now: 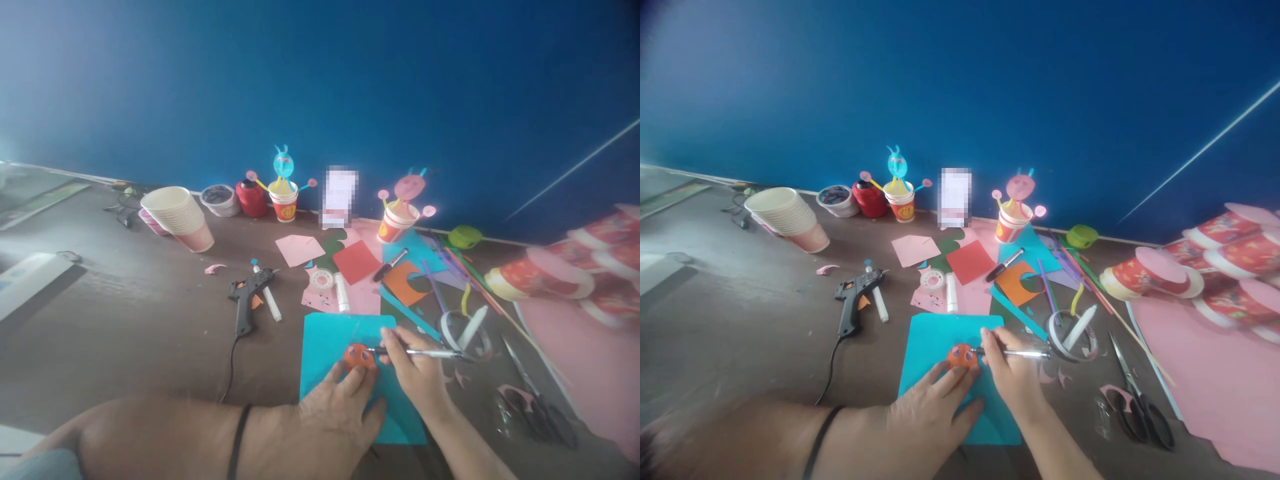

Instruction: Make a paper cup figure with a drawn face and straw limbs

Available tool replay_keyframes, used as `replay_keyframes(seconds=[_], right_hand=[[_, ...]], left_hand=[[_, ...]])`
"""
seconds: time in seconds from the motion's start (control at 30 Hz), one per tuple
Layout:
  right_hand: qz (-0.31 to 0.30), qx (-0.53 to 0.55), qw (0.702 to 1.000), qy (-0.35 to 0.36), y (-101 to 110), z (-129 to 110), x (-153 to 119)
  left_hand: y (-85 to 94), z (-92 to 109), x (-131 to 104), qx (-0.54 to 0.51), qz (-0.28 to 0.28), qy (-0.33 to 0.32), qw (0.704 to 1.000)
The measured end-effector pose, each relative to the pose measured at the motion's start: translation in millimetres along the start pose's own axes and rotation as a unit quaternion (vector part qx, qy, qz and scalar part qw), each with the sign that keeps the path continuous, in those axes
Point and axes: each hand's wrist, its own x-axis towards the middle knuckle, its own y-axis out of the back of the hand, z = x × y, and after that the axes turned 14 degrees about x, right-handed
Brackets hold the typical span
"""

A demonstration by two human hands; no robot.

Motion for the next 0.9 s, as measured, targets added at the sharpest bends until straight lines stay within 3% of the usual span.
replay_keyframes(seconds=[0.23, 0.9], right_hand=[[-0.009, -0.026, 0.999, 0.02, 0.6, -3.3, 1.1], [0.018, 0.008, 1.0, -0.007, -1.0, -0.4, 1.9]], left_hand=[[-1.3, -1.4, -2.0, 0.006, 0.017, -0.01, 1.0], [3.2, -3.5, -2.0, -0.012, 0.0, -0.025, 1.0]])
